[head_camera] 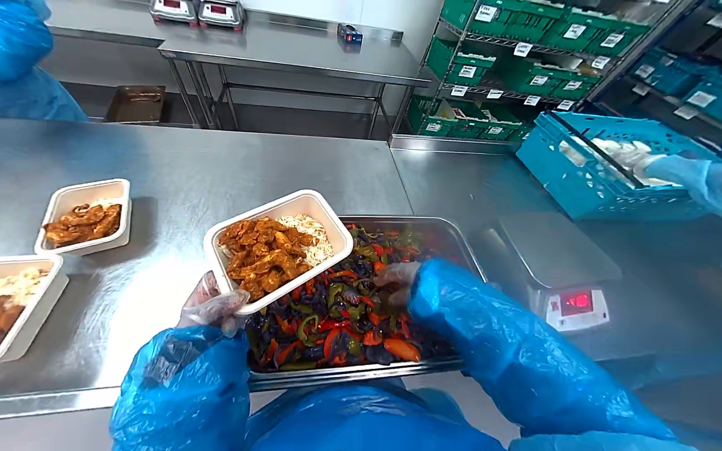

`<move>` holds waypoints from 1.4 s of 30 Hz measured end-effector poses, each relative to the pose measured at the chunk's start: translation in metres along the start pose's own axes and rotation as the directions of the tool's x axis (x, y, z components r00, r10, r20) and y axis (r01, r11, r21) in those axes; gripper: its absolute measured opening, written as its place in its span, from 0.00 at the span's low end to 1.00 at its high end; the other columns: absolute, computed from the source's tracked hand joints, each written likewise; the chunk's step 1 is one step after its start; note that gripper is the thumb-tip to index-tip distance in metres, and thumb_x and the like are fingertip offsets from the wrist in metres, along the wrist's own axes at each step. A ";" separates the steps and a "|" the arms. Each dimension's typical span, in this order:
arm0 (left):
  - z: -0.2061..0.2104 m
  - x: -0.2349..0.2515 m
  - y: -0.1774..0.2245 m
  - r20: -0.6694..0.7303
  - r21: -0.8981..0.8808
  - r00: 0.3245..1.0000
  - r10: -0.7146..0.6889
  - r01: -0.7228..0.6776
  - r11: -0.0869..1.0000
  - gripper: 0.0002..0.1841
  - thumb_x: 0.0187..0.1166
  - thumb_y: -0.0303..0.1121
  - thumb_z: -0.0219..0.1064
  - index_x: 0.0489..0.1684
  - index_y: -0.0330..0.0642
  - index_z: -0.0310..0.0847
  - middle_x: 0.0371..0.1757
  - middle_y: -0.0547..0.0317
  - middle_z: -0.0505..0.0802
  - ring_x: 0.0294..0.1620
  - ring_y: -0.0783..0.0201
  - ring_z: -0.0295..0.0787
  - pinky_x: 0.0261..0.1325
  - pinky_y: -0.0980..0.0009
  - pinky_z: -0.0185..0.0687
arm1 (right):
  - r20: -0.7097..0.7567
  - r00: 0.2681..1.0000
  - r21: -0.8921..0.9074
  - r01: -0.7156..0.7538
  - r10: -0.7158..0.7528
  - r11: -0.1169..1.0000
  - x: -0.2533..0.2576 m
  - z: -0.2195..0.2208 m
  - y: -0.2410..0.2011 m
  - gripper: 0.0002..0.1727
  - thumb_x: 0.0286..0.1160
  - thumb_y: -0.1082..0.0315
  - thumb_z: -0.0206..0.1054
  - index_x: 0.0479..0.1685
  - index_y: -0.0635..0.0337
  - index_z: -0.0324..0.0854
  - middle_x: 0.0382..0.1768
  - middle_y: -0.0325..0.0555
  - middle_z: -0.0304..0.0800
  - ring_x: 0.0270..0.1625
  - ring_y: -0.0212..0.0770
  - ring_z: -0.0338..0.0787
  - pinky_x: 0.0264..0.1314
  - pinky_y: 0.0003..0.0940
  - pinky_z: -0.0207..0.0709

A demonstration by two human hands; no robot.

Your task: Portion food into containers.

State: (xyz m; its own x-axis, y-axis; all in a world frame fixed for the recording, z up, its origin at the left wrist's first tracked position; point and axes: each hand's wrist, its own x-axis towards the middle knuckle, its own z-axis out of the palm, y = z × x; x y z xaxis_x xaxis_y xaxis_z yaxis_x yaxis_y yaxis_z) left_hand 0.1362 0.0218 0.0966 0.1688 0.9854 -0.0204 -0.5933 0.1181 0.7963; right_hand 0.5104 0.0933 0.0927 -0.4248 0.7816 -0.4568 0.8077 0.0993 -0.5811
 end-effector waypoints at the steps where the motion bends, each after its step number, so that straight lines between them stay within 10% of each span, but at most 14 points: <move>1: -0.003 -0.003 -0.002 -0.028 -0.017 1.000 0.011 -0.012 1.000 0.10 0.59 0.20 0.65 0.23 0.50 0.84 0.10 0.58 0.85 0.08 0.73 0.80 0.16 0.81 0.77 | -0.031 0.999 0.061 -0.006 0.008 0.998 0.000 -0.003 0.002 0.22 0.68 0.82 0.72 0.65 0.65 0.86 0.74 0.56 0.83 0.79 0.49 0.80 0.83 0.47 0.71; 5: -0.012 -0.009 -0.010 -0.048 -0.050 0.997 0.056 -0.058 0.997 0.10 0.60 0.20 0.67 0.24 0.50 0.85 0.10 0.59 0.85 0.09 0.72 0.81 0.17 0.80 0.79 | -0.105 0.949 0.471 -0.216 0.297 0.855 0.003 -0.018 -0.003 0.17 0.85 0.70 0.63 0.69 0.63 0.78 0.57 0.49 0.86 0.56 0.38 0.86 0.58 0.33 0.79; 7: -0.015 -0.010 -0.011 0.000 -0.071 0.998 0.061 -0.061 0.996 0.09 0.60 0.20 0.70 0.26 0.50 0.86 0.12 0.58 0.86 0.10 0.72 0.82 0.18 0.80 0.80 | -0.126 0.967 0.234 -0.187 0.220 0.954 0.000 -0.004 0.002 0.39 0.73 0.70 0.76 0.87 0.57 0.66 0.78 0.58 0.79 0.76 0.51 0.83 0.79 0.49 0.75; 10: -0.014 -0.011 -0.008 -0.001 -0.052 0.999 0.036 -0.036 0.998 0.08 0.57 0.21 0.70 0.23 0.50 0.87 0.11 0.57 0.86 0.09 0.72 0.82 0.16 0.81 0.78 | -0.149 0.949 -0.034 -0.286 0.278 0.958 0.010 0.023 -0.009 0.64 0.46 0.56 0.93 0.93 0.50 0.58 0.81 0.65 0.73 0.81 0.63 0.76 0.83 0.62 0.69; 16: -0.004 -0.011 -0.005 -0.098 -0.027 0.995 0.019 -0.021 0.999 0.13 0.59 0.16 0.58 0.25 0.48 0.82 0.11 0.60 0.86 0.09 0.74 0.80 0.15 0.83 0.76 | -0.010 0.814 0.165 -0.572 0.581 0.804 0.023 0.027 -0.058 0.24 0.91 0.69 0.56 0.79 0.76 0.66 0.80 0.70 0.71 0.85 0.59 0.70 0.85 0.52 0.61; 22: -0.013 -0.008 -0.008 -0.068 -0.033 0.997 0.027 -0.030 0.999 0.12 0.60 0.16 0.60 0.26 0.47 0.81 0.12 0.58 0.86 0.09 0.73 0.81 0.15 0.81 0.77 | -0.051 0.958 0.013 -0.283 0.283 0.959 -0.008 0.054 -0.017 0.42 0.64 0.65 0.83 0.84 0.52 0.73 0.78 0.63 0.74 0.79 0.58 0.77 0.79 0.51 0.75; 25: -0.012 -0.005 -0.007 -0.009 -0.039 1.000 0.024 -0.025 0.999 0.12 0.59 0.16 0.64 0.22 0.50 0.83 0.10 0.59 0.86 0.09 0.73 0.81 0.16 0.82 0.76 | 0.100 0.856 0.011 -0.511 0.508 0.859 0.006 0.046 -0.051 0.27 0.84 0.65 0.67 0.79 0.67 0.71 0.79 0.64 0.73 0.83 0.57 0.73 0.83 0.51 0.67; 29: -0.004 -0.007 -0.002 -0.068 -0.020 0.997 -0.031 0.030 0.999 0.13 0.64 0.15 0.59 0.25 0.48 0.79 0.11 0.60 0.86 0.10 0.73 0.81 0.17 0.81 0.78 | 0.294 0.800 -0.498 -0.338 0.522 0.798 0.011 0.021 -0.073 0.25 0.87 0.67 0.62 0.79 0.68 0.73 0.82 0.67 0.70 0.88 0.62 0.66 0.87 0.59 0.56; 34: -0.002 -0.006 -0.005 -0.130 -0.024 0.990 -0.051 0.048 0.999 0.12 0.64 0.13 0.57 0.29 0.43 0.78 0.13 0.57 0.87 0.09 0.71 0.81 0.15 0.81 0.77 | -0.092 0.983 0.058 -0.156 0.161 0.986 -0.013 0.009 0.031 0.20 0.58 0.71 0.82 0.54 0.60 0.91 0.51 0.51 0.95 0.56 0.43 0.93 0.66 0.42 0.83; 38: 0.008 -0.002 -0.009 -0.185 -0.046 0.981 -0.061 0.054 0.998 0.13 0.62 0.11 0.56 0.30 0.43 0.75 0.13 0.58 0.86 0.09 0.72 0.79 0.14 0.81 0.75 | -0.362 0.932 0.447 0.154 0.021 0.881 -0.040 -0.013 0.043 0.18 0.52 0.80 0.77 0.48 0.62 0.91 0.40 0.45 0.97 0.41 0.34 0.95 0.47 0.31 0.90; 42: 0.012 0.003 -0.015 -0.141 -0.060 0.986 -0.086 0.078 0.995 0.13 0.61 0.12 0.58 0.33 0.42 0.75 0.14 0.58 0.86 0.09 0.72 0.80 0.14 0.80 0.76 | -0.412 0.911 0.578 0.278 -0.019 0.767 -0.066 -0.038 0.009 0.19 0.52 0.88 0.70 0.46 0.66 0.90 0.42 0.45 0.97 0.43 0.33 0.95 0.49 0.29 0.90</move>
State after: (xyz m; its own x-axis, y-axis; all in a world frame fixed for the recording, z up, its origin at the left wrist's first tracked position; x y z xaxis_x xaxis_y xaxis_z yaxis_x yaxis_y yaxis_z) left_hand 0.1550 0.0218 0.0916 0.1063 0.9791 -0.1737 -0.6243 0.2016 0.7547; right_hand 0.5610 0.0659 0.1435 -0.2342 0.9638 -0.1277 0.2651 -0.0630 -0.9622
